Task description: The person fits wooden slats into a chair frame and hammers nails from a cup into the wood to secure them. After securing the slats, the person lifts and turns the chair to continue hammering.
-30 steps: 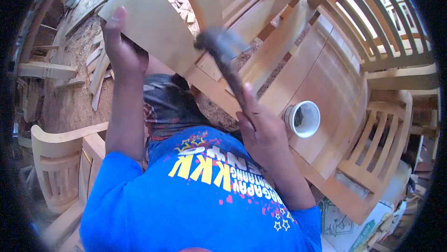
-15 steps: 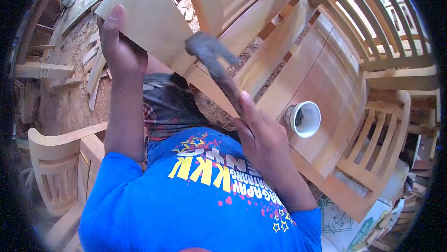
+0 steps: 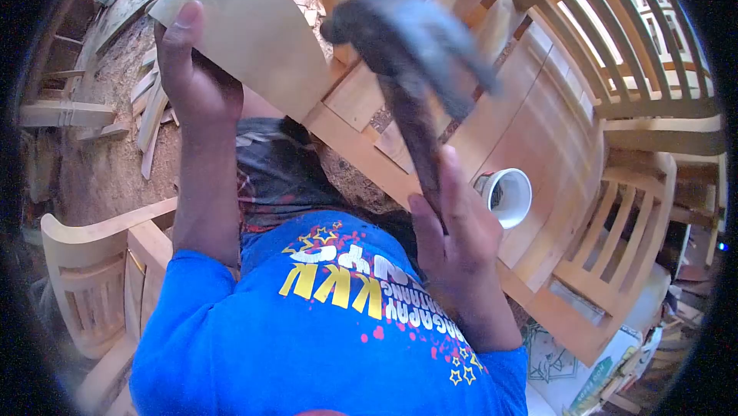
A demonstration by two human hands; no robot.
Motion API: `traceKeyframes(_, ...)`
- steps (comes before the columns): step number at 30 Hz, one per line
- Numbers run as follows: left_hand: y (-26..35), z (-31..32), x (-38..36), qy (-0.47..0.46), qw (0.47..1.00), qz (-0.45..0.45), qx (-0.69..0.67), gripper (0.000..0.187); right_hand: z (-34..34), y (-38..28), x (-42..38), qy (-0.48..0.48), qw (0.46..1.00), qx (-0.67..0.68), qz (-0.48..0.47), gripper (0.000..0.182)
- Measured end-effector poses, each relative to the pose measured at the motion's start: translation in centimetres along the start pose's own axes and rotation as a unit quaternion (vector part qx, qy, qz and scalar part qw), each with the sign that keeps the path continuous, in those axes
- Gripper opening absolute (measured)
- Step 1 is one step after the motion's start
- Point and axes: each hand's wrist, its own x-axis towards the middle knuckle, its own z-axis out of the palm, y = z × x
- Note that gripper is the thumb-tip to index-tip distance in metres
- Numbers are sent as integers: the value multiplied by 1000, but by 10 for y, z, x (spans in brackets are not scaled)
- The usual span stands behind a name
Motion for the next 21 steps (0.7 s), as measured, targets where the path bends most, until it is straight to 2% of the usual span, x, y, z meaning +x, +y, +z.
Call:
traceKeyframes(1, 0, 1, -1, 11, 1000, -1, 2, 56, -3, -2, -5, 38, 999, 6, -9, 70)
traceKeyframes(3, 0, 2, -3, 32, 999, 1, 5, 56, 12, 19, -19, 33, 998, 13, -44, 71)
traceKeyframes(5, 0, 2, -1, 29, 999, 10, 11, 55, 24, 29, -10, -40, 995, -52, -72, 74)
traceKeyframes(7, 1, 1, -4, 30, 999, -1, 17, 54, 35, 27, -11, -197, 971, -101, 88, 70)
traceKeyframes(9, 3, 1, -3, 39, 999, -11, 19, 53, 32, 20, 1, -194, 970, -110, 100, 69)
traceKeyframes(12, 4, -1, -2, 35, 999, -15, 11, 54, 33, 38, -4, -181, 976, -7, 121, 68)
traceKeyframes(15, 8, -3, -6, 61, 994, -8, 91, 55, 21, 31, -9, -133, 962, 93, 221, 64)
traceKeyframes(16, 17, 3, -14, 91, 970, 43, 222, 56, 10, 34, -12, -128, 941, 126, 286, 62)
traceKeyframes(17, 20, 7, -23, 69, 920, 194, 333, 61, 0, 27, -8, -91, 919, 186, 336, 64)
traceKeyframes(18, 28, 8, -33, 62, 837, 327, 434, 65, -11, 31, -10, -51, 922, 186, 335, 66)
traceKeyframes(19, 35, 9, -42, 15, 819, 405, 406, 60, -21, 31, -9, 8, 897, 230, 377, 69)
traceKeyframes(20, 37, 13, -54, -121, 864, 370, 318, 54, -25, 37, -13, 93, 884, 287, 358, 71)
traceKeyframes(21, 34, 18, -67, -249, 886, 299, 252, 49, -33, 32, -6, 163, 865, 320, 350, 71)
